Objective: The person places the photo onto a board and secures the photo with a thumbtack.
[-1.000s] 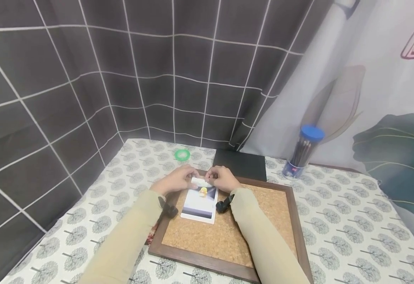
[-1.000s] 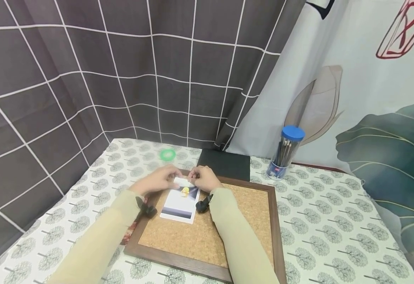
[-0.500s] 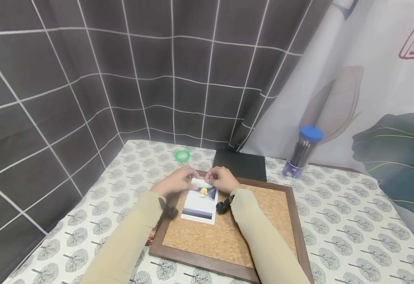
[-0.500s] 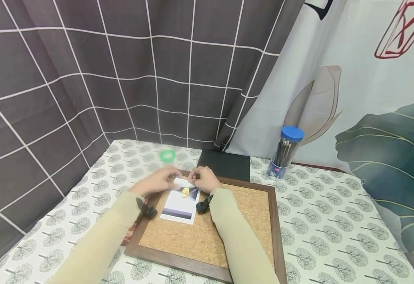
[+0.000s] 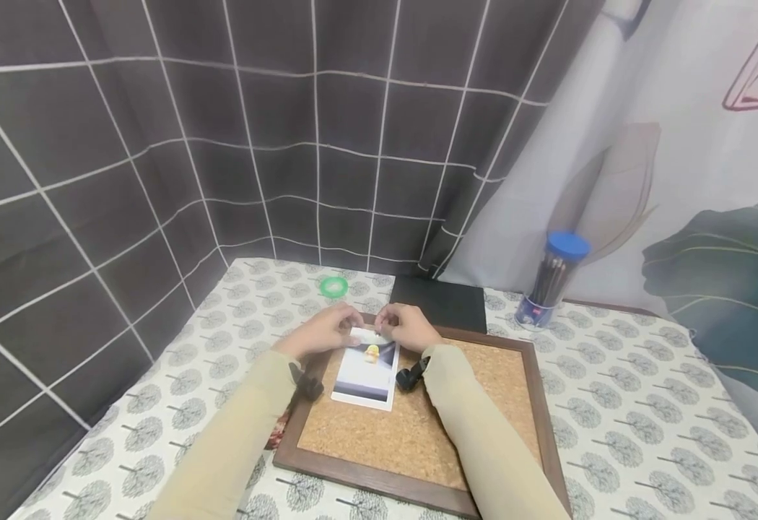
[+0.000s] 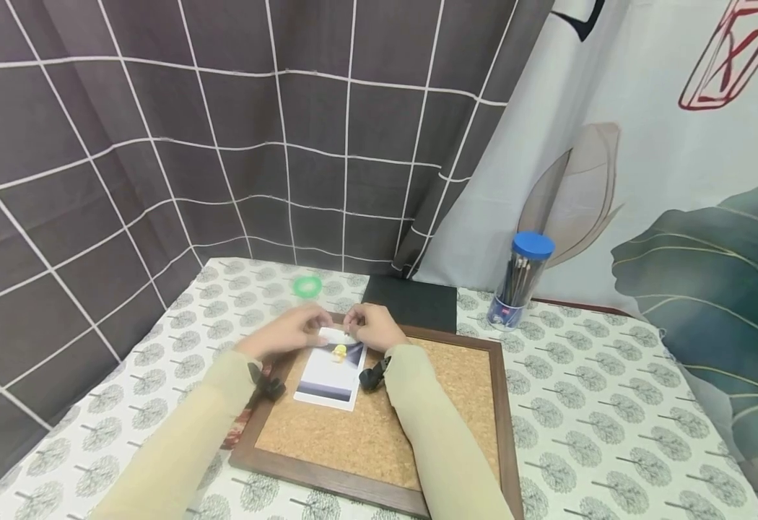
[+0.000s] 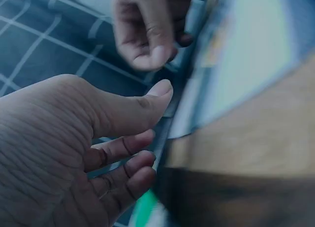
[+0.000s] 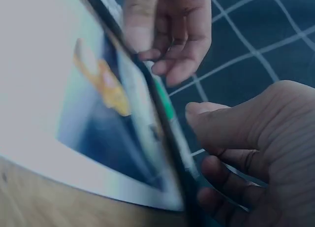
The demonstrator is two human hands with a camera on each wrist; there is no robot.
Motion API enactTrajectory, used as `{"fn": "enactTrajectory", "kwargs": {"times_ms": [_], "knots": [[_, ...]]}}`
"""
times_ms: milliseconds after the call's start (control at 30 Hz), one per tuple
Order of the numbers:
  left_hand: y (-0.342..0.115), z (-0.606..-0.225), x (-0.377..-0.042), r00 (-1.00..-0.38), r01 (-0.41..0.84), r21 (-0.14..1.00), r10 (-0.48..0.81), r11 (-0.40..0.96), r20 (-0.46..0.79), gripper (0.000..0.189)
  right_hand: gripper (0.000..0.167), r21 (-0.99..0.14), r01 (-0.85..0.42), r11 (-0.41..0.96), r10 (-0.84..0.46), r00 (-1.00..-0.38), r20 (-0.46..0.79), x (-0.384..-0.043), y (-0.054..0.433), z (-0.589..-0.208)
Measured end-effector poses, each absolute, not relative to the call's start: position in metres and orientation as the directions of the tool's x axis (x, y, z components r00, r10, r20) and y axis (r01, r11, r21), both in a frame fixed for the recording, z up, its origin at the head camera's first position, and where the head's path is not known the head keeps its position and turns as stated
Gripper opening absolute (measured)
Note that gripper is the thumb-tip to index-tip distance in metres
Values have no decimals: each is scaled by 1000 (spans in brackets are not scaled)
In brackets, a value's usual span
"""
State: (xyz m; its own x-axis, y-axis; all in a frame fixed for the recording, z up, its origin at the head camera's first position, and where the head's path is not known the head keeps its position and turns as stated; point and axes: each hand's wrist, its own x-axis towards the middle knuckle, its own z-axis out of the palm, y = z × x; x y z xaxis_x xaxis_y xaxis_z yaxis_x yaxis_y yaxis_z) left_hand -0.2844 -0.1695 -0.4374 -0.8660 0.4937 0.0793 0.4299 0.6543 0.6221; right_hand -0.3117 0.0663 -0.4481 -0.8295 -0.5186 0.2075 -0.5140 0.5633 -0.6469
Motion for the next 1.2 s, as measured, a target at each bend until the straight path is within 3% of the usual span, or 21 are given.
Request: {"fn": "enactTrajectory", "kwargs": {"times_ms": [133,333,667,900,1200], "knots": [[-184,-414,-275,-875,434,606,473,667,106,30,4,-648,-532,544,-530,-817,226,-307,75,-428],[-224,-388,-259,-897,429,481,421,765,132,33,5,-601,-567,564,-536,-804,256,-295,113,-402],[-261,-407,-242,-901,341,555,432,759,-38,42,11,-658,-502,561,-518,-833,194,-275,208,-409],[-267,-405,-235,-889,294,545,434,785,-146,52,19,-592,-456,664,-376,-889,263,-257,285,-416],[-275,-410,-232,-891,200,558,386,806,-238,56,41,-614,-217,759,-152,-976,156,-229,368,-455]]}}
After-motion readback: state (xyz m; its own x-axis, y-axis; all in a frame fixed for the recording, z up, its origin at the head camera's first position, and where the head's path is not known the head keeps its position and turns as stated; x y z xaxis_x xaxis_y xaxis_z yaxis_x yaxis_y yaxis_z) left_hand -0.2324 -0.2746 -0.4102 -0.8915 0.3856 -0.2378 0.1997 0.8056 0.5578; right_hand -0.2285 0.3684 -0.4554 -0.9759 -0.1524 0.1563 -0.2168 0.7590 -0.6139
